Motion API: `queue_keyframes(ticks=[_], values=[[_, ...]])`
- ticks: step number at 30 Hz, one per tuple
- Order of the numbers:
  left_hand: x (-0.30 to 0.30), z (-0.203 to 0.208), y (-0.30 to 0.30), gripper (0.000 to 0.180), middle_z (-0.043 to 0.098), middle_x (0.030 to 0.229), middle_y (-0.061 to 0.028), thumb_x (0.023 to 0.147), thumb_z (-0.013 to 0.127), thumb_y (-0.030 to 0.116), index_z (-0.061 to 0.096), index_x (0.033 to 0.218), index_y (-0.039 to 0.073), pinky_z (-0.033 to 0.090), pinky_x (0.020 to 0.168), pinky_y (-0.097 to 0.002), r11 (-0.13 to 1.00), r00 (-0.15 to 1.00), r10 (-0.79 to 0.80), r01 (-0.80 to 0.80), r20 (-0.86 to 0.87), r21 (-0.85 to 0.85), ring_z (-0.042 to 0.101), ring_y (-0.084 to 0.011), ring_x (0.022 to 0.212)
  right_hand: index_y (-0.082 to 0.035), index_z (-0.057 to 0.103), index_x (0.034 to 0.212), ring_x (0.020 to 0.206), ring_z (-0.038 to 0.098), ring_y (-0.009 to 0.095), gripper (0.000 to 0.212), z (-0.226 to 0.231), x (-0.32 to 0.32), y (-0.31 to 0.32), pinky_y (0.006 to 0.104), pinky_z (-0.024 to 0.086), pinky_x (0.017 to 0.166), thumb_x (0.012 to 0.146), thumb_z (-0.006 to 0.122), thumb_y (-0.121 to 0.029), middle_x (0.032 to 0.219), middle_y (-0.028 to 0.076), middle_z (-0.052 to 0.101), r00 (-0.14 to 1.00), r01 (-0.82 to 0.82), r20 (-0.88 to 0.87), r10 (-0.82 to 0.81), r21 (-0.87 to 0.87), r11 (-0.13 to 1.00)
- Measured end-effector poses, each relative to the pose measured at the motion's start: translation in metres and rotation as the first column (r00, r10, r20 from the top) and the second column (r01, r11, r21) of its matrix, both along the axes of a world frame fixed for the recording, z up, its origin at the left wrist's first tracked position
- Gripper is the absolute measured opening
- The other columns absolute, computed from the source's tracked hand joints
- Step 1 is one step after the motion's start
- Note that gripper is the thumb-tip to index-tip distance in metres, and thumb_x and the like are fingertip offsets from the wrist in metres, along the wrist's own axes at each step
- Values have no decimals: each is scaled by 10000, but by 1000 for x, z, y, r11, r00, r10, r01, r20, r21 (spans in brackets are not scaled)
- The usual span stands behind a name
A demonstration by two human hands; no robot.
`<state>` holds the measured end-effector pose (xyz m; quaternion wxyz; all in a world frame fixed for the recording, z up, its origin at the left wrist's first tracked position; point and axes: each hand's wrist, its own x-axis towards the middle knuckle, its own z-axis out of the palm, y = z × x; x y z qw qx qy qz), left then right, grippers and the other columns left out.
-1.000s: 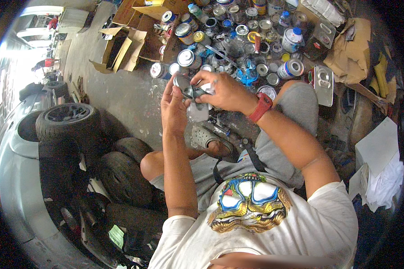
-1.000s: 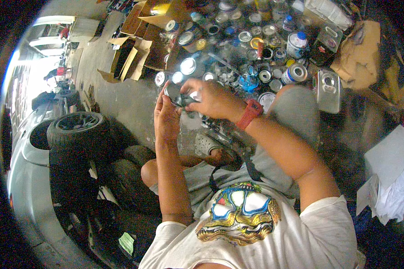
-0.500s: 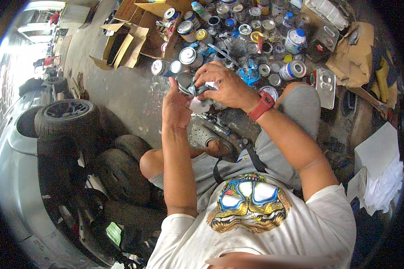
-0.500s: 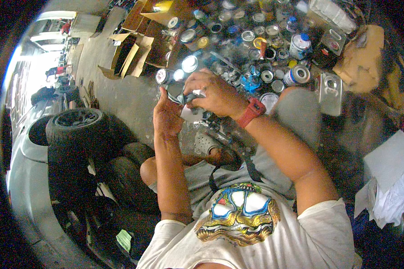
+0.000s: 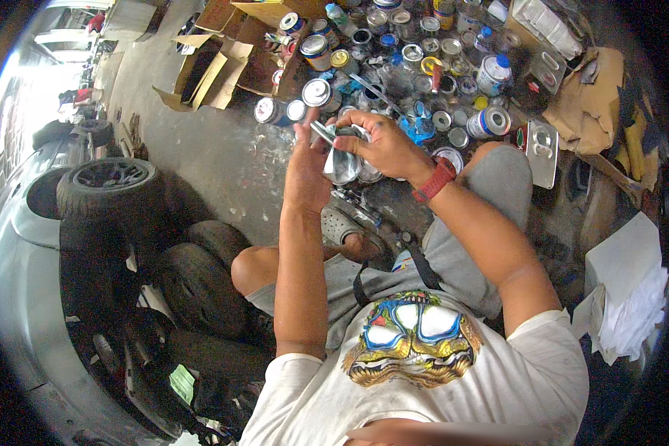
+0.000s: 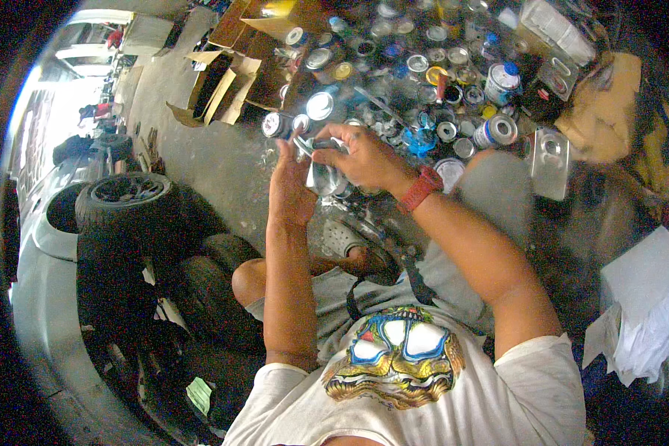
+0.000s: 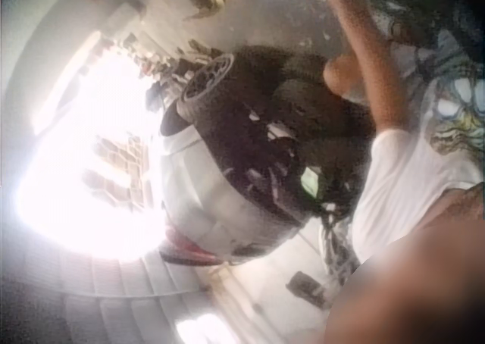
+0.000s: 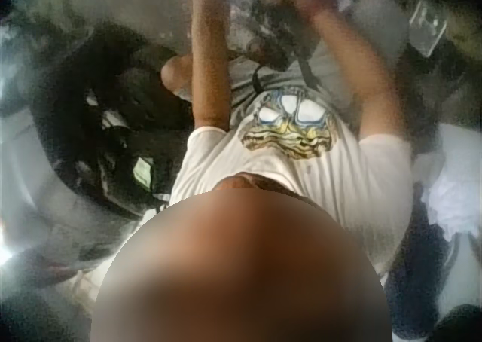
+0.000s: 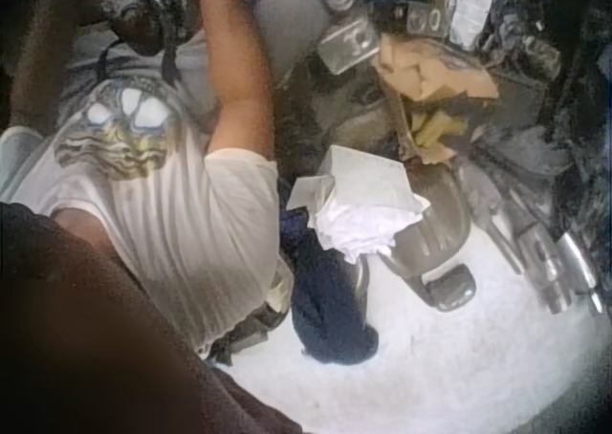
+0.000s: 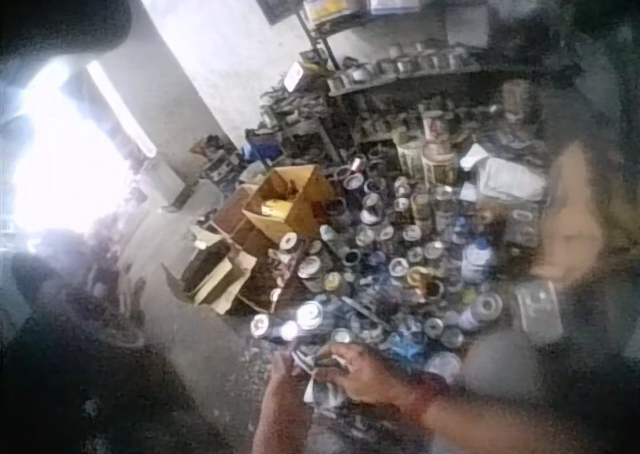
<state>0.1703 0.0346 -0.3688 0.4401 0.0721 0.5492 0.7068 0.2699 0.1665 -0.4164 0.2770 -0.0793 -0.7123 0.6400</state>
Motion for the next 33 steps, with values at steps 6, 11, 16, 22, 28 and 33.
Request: queue_keyframes(ticks=[6,11,16,22,28,33], values=[[1,-10,4,512,577,1453,-147,1048,612,264,502,1498,47,503,1051,-393,994,955,-75,47,-287,-103,599,-217,1259,-24,704,1157,1045,666,194,368,-11,-1,-5,354,521,926,979,731,-345,1108,114,733,993,57,112,-33,-216,975],[-4,-19,-1,533,528,1490,-121,1043,602,321,481,1512,100,605,866,-383,995,993,96,-97,-67,-13,636,-253,1173,-24,694,1162,1025,668,184,328,-17,-8,9,337,527,913,1001,701,-309,1127,108,728,948,316,153,-280,-317,894],[-14,-17,-5,512,556,1420,-121,1047,586,406,478,1466,133,641,829,-444,991,984,123,-130,132,45,701,-303,1049,-46,693,1175,1101,696,249,255,-3,2,12,386,528,951,1002,676,-233,1170,130,738,959,267,-61,-276,-126,955],[-8,-13,0,535,632,1271,-144,1058,556,429,480,1488,118,574,952,-426,997,991,46,-53,124,53,668,-259,1130,-49,683,1176,1163,688,253,250,15,9,-8,367,528,984,980,723,-198,1133,103,725,992,38,117,-52,119,992],[-19,-12,-6,554,632,1309,-176,1049,567,405,486,1485,73,625,831,-379,991,963,73,-99,261,90,681,-264,1105,-46,725,1181,1160,684,226,286,2,6,-2,360,515,1021,913,758,-141,1181,117,748,994,-76,73,76,-3,997],[-8,-19,-4,600,597,1401,-171,1054,576,415,456,1532,74,564,889,-313,999,994,53,-54,-93,-8,665,-247,1156,-35,742,1134,1111,675,191,237,-11,4,-1,345,504,1004,931,747,-156,1141,110,749,991,-74,98,95,-199,977]])
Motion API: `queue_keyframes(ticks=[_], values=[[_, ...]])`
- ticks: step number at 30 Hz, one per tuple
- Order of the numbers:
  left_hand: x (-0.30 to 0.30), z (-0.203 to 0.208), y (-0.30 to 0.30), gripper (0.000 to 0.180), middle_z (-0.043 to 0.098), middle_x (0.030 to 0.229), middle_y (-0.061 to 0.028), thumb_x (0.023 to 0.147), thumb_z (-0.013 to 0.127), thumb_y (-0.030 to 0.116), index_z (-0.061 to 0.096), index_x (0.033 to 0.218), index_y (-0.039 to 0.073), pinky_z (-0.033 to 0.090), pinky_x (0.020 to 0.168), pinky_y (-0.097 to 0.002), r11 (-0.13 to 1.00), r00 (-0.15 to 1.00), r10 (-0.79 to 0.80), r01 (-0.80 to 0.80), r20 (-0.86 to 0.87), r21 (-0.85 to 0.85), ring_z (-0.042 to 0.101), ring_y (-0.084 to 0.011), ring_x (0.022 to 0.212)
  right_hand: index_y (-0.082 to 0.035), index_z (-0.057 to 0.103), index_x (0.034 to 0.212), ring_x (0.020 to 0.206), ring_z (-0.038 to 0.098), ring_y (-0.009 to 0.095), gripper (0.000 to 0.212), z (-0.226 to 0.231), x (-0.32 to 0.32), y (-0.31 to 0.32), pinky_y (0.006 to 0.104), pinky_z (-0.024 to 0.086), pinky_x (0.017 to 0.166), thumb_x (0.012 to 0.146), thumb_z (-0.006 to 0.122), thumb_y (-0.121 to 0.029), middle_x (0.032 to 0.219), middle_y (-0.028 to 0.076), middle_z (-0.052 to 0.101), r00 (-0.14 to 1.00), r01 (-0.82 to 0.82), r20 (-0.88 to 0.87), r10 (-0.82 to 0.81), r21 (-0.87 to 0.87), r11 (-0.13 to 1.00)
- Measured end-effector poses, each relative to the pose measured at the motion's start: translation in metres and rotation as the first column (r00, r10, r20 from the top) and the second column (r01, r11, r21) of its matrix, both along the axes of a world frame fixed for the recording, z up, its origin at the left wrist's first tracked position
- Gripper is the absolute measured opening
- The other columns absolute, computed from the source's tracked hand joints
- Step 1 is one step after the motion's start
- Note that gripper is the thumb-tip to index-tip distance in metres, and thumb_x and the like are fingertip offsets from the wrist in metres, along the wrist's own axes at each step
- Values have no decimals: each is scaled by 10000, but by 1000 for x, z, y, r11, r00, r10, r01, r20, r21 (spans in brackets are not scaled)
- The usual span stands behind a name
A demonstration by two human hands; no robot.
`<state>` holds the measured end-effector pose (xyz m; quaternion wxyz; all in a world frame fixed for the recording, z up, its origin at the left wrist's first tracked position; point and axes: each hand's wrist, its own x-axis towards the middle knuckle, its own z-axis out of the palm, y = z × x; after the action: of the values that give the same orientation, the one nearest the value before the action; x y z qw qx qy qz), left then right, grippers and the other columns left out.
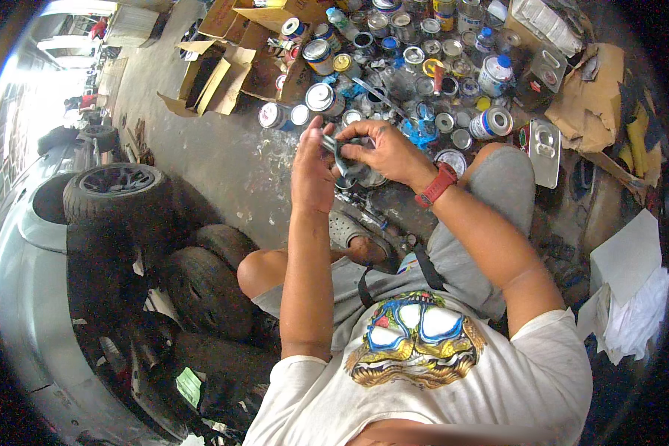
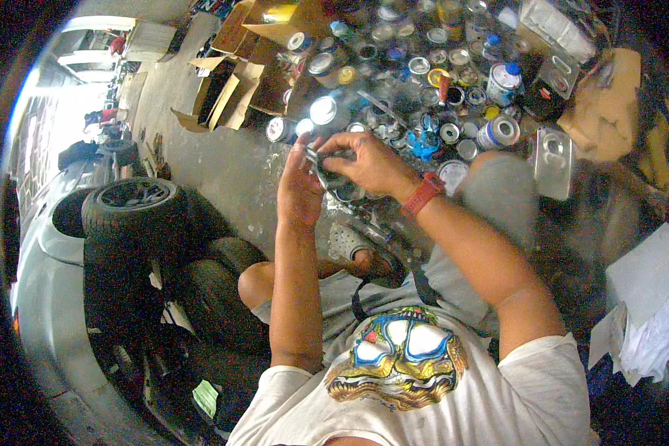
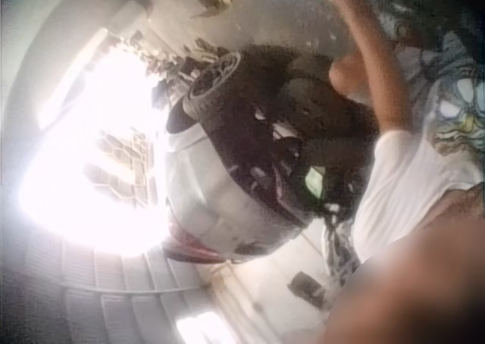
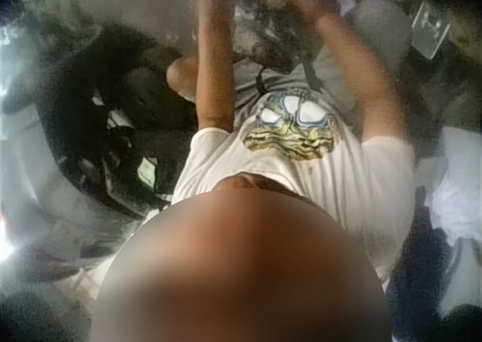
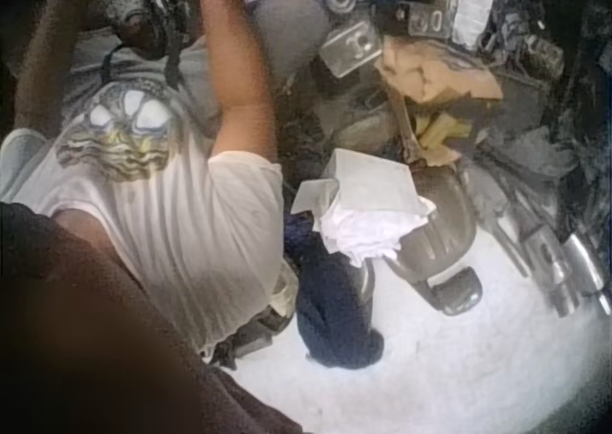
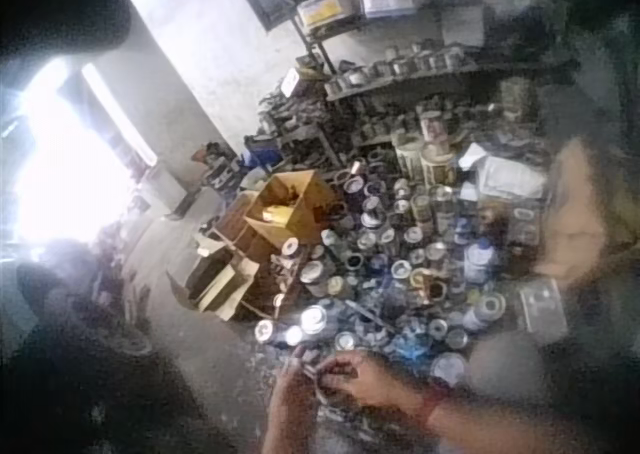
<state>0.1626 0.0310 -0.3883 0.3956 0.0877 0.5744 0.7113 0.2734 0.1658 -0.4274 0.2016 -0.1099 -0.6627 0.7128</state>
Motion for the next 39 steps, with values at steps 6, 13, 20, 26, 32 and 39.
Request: queue_keyframes(ticks=[6,13,20,26,32,39], values=[[10,1,2,645,450,1568,-139,1083,492,485,380,1595,108,493,961,-385,998,958,6,-23,-288,-56,547,-250,1295,-7,712,1132,1001,644,145,206,3,0,1,317,510,916,982,703,-148,1049,61,722,999,36,9,-36,73,997],[-1,11,1,590,481,1528,-142,1096,451,492,447,1553,119,503,856,-320,901,891,-328,196,-313,-387,554,-239,1253,-28,710,1125,1044,694,239,232,4,-2,-3,371,517,948,1004,651,-217,1078,129,742,998,55,-1,-55,72,996],[7,12,9,529,547,1463,-79,1091,531,415,471,1544,149,496,895,-308,1000,998,-24,23,-59,-18,574,-191,1217,-17,679,1172,1037,706,245,264,-5,-4,-2,386,528,929,1024,617,-227,1088,144,739,996,50,64,-56,99,994],[7,1,5,505,556,1457,-60,1099,521,405,499,1525,136,526,902,-341,967,877,-227,151,-424,-206,558,-178,1224,-1,669,1169,1070,706,333,313,-10,-9,-5,408,535,928,1052,571,-275,1123,191,732,988,146,41,-151,104,984],[5,2,8,506,556,1441,-58,1075,565,418,499,1517,179,545,856,-366,997,993,-70,68,-97,-24,567,-191,1209,-6,656,1137,1029,706,347,290,-10,-8,-6,424,533,878,1065,549,-267,1070,204,722,996,82,14,-83,81,993],[19,5,13,469,622,1260,-43,1064,588,314,522,1487,120,509,691,-230,996,991,-49,38,-128,-83,605,-109,1036,-17,636,1177,1060,704,245,271,-5,-12,-8,372,544,915,1025,646,-242,1112,150,719,976,216,34,-214,-63,974]])
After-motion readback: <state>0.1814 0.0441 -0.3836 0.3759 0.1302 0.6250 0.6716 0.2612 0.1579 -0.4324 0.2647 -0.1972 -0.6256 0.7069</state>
